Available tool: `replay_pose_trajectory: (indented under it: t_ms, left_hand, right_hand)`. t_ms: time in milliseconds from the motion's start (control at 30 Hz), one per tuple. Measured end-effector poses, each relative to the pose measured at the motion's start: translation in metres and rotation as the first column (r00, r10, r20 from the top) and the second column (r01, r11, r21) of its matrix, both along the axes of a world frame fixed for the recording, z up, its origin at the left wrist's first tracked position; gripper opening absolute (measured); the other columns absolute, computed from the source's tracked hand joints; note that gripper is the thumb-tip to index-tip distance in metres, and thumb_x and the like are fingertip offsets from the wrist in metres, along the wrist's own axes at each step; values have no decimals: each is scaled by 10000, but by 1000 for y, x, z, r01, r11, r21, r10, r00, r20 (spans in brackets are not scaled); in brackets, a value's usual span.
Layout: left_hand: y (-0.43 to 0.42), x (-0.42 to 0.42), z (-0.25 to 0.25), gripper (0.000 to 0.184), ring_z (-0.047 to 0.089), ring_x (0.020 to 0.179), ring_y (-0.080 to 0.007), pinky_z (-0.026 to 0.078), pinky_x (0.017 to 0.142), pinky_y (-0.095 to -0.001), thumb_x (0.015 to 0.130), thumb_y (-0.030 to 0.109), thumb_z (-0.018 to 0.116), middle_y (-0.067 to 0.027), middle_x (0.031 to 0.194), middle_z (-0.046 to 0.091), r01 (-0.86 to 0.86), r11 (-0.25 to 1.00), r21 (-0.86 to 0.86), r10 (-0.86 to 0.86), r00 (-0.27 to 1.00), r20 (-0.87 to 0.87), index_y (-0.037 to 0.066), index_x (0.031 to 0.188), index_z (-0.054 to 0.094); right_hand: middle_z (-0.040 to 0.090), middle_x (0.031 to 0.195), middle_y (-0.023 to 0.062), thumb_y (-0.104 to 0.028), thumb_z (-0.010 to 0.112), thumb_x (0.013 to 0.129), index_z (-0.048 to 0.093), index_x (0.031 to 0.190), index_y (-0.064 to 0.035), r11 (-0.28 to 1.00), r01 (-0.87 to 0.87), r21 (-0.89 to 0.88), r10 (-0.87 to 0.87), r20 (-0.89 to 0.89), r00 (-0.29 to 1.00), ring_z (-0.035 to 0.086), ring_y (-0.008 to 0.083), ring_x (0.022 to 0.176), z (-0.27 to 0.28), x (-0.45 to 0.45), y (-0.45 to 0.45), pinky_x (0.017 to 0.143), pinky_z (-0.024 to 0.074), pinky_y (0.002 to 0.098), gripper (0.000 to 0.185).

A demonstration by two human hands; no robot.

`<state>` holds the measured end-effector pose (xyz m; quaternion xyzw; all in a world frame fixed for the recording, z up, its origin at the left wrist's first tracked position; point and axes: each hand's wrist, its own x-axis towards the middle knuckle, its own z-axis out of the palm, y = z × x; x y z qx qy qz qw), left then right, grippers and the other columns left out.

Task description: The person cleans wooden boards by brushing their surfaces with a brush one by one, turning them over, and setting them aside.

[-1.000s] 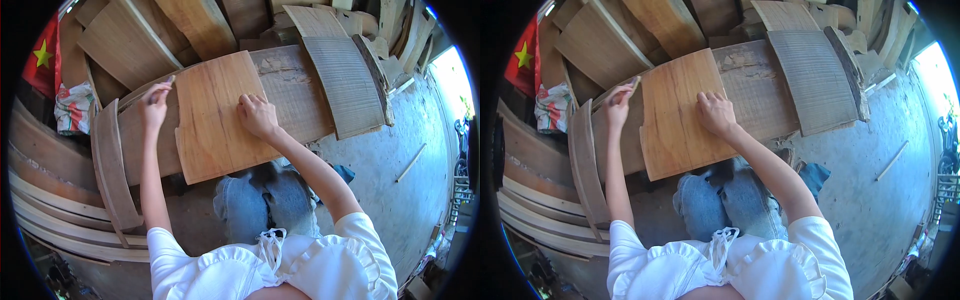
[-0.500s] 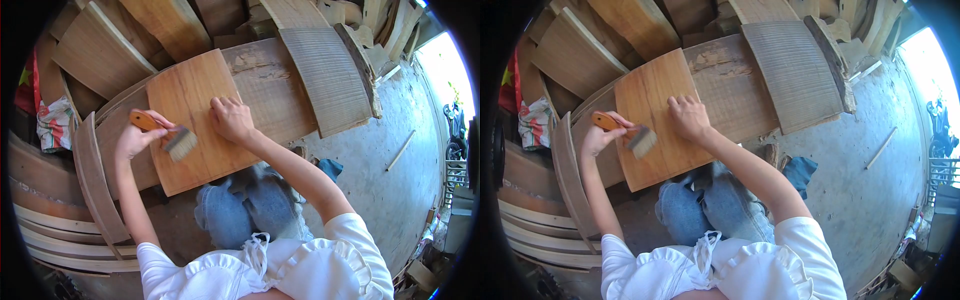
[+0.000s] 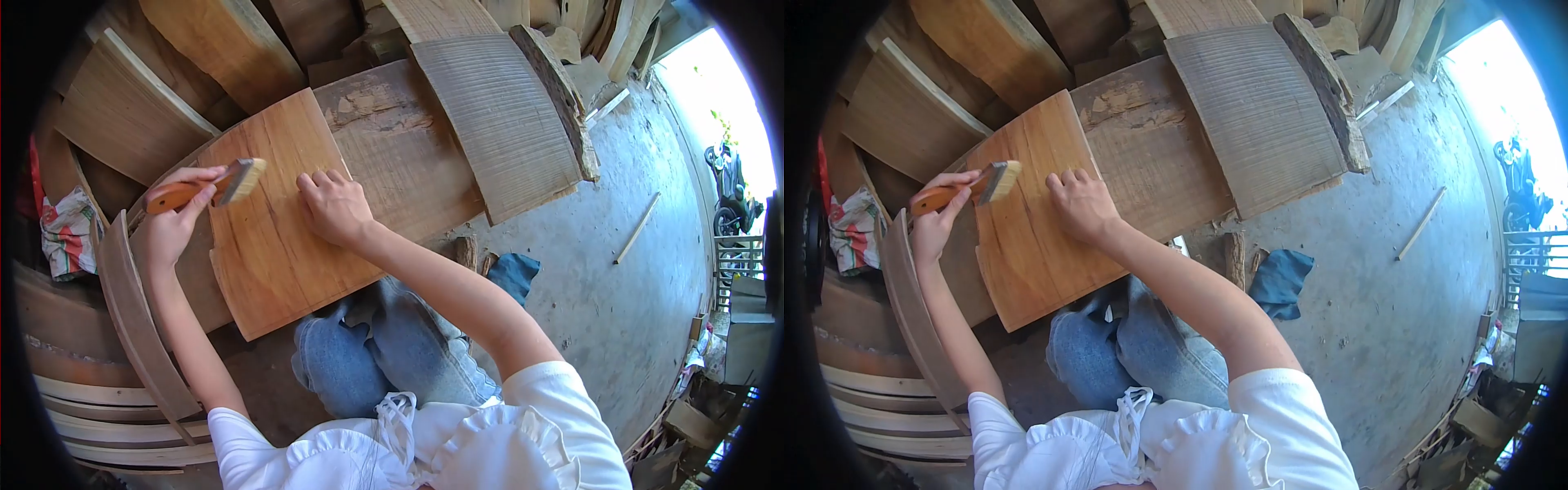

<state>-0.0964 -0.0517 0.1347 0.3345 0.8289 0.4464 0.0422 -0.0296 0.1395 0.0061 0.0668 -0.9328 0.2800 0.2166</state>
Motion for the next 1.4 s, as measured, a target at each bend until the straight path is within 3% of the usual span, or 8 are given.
replay_pose_trajectory:
  t_ms: [233, 367, 533, 900, 967, 1033, 1167, 1400]
  left_hand:
    - [-14, 13, 0, 98, 596, 868, -189, 466, 780, -282, 766, -26, 578, -128, 912, 621, 78, 997, 9, -79, 983, 168, -22, 864, 582]
    - [-21, 2, -9, 93, 608, 851, -232, 475, 783, -320, 696, -55, 625, -160, 842, 626, 429, 881, 200, -459, 668, 586, -9, 765, 583]
    - [-4, -1, -35, 123, 601, 847, -186, 466, 770, -300, 684, 0, 654, -101, 859, 636, 471, 881, -30, -277, 568, 775, -9, 782, 580]
    - [-29, -84, -16, 152, 562, 881, -119, 444, 719, -241, 735, 40, 612, -23, 936, 618, -133, 963, -236, 236, 838, 492, 84, 871, 560]
    - [-50, -126, -48, 86, 574, 820, -111, 445, 696, -242, 746, 38, 595, -16, 849, 627, -317, 943, -99, 326, 941, 95, 61, 829, 591]
    - [-39, -118, -43, 65, 588, 766, -129, 433, 695, -231, 751, 19, 578, -36, 805, 630, -552, 823, -132, 489, 808, -328, 41, 806, 604]
    - [-39, -104, -68, 59, 587, 840, -116, 444, 742, -234, 779, 12, 574, -66, 889, 637, -287, 947, 145, 315, 920, -233, 25, 825, 608]
    - [-1, 22, -54, 72, 607, 881, -198, 480, 763, -270, 743, -41, 586, -93, 933, 633, 35, 995, 95, -21, 990, -140, 3, 798, 603]
  right_hand:
    - [534, 725, 93, -158, 511, 764, 473, 791, -60, 1000, -14, 6, 14, 20, 1000, 540, 267, 731, 1, 1, 1, 580, 458, 384, 109]
    - [547, 738, 99, -162, 515, 759, 478, 783, -63, 1000, -13, -20, 14, 25, 1000, 545, 277, 734, 1, 0, 1, 578, 457, 394, 109]
    - [552, 696, 87, -156, 520, 754, 487, 759, -70, 1000, 6, -4, -6, -8, 1000, 549, 271, 680, 0, -1, 1, 563, 458, 385, 92]
    - [544, 686, 85, -150, 522, 760, 486, 755, -68, 1000, 6, -25, -5, 26, 1000, 545, 263, 675, 2, 0, 2, 559, 455, 378, 89]
    - [544, 686, 85, -149, 522, 762, 484, 755, -68, 1000, 11, -22, -10, 41, 999, 544, 262, 674, 3, 0, 1, 558, 454, 378, 89]
    - [543, 685, 85, -149, 521, 763, 484, 756, -68, 1000, 8, -21, -7, 40, 999, 544, 262, 674, 3, 1, 1, 558, 454, 378, 89]
    - [546, 689, 85, -149, 521, 762, 483, 764, -69, 1000, 9, -18, -9, 38, 999, 546, 263, 674, 2, 0, 2, 557, 453, 379, 89]
    - [553, 723, 112, -145, 512, 748, 471, 767, -55, 999, -8, -52, 10, 45, 999, 551, 281, 719, 4, 0, 2, 578, 457, 391, 101]
